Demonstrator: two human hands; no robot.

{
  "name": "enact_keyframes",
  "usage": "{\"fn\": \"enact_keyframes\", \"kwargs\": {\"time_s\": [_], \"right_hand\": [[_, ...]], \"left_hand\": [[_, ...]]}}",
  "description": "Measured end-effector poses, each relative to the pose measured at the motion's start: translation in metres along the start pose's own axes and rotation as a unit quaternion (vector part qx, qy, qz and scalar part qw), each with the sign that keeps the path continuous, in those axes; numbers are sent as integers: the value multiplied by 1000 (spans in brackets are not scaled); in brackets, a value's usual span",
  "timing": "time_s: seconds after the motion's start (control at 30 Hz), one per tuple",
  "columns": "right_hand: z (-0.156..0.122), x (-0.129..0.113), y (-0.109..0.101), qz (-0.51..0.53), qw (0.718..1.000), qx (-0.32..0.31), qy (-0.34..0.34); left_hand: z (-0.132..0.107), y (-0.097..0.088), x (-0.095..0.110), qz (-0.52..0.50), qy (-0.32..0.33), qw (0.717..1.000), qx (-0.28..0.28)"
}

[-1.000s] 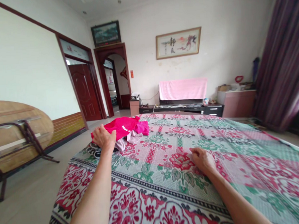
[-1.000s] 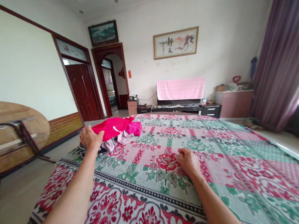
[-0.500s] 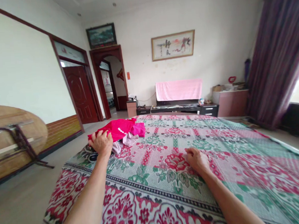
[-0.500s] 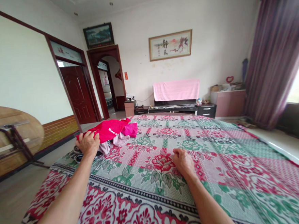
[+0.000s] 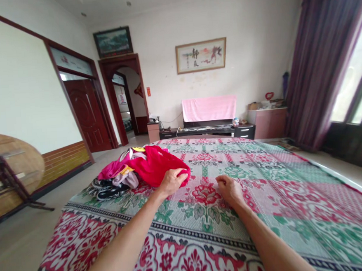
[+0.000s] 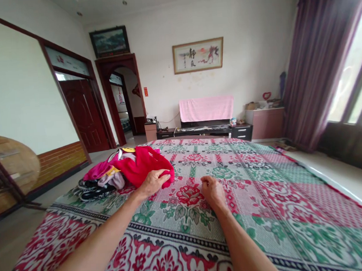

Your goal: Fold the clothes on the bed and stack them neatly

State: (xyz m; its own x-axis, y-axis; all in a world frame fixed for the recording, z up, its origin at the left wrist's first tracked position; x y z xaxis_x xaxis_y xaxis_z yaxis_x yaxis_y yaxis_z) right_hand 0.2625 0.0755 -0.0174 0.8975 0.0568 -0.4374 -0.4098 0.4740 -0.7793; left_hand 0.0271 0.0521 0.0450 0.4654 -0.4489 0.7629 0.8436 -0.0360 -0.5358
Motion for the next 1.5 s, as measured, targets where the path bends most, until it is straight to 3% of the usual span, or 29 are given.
{"fn": "enact_keyframes", "kwargs": {"time_s": [0.07,0.13,0.23,0.3,0.4,0.53,0.67,0.87,0.97,1.07,1.13,1.23,1.3,1.37,1.43,1.5], "right_hand": [[1,4,-2,27,999,12,15],[2,11,-4,50,998,24,42],[2,13,-5,75,995,29,55],[0,6,-6,92,995,23,32],[-6,-15,-8,101,995,-9,-21],[-18,-48,-7,75,987,-86,-116],[-25,-62,0,25,975,-142,-170],[-27,-72,11,-62,964,-132,-224],[-16,-59,6,-45,980,-83,-174],[3,-17,-9,20,999,-10,-36],[13,18,-17,100,992,29,67],[19,67,-25,268,939,84,200],[17,94,-31,367,880,140,268],[13,116,-41,407,831,213,314],[9,131,-53,393,816,261,333],[8,137,-61,362,826,266,339]], "left_hand": [[1,14,7,-100,11,992,-71],[3,8,-3,-131,-15,989,-65],[4,-37,-40,2,-79,994,72],[-3,-71,-62,163,-118,967,156],[-15,-98,-87,300,-144,922,197],[-27,-102,-115,355,-197,897,175],[-28,-95,-123,354,-204,900,151],[-28,-97,-124,312,-232,908,153],[-23,-90,-118,296,-233,919,116],[-14,-72,-102,271,-209,938,63],[-9,-47,-85,225,-172,959,5],[-11,3,-54,79,-121,981,-126],[-22,34,-39,-34,-136,963,-230],[-35,54,-30,-115,-165,929,-311],[-34,55,-33,-134,-171,926,-309],[-21,37,-46,-87,-152,960,-218]]}}
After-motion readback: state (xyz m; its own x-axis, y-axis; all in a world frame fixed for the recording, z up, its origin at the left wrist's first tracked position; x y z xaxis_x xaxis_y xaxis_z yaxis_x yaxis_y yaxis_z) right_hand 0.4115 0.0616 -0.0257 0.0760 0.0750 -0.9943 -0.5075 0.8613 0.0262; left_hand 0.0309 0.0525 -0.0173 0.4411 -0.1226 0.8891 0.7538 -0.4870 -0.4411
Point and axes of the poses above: each hand's wrist, its own z-axis towards the middle knuckle, its own y-axis out of the palm, x = y × z, the point moved 9 cm from there along z, towards the middle knuckle, and after that the axes turned 13 degrees about -z, right-handed, at the moved point
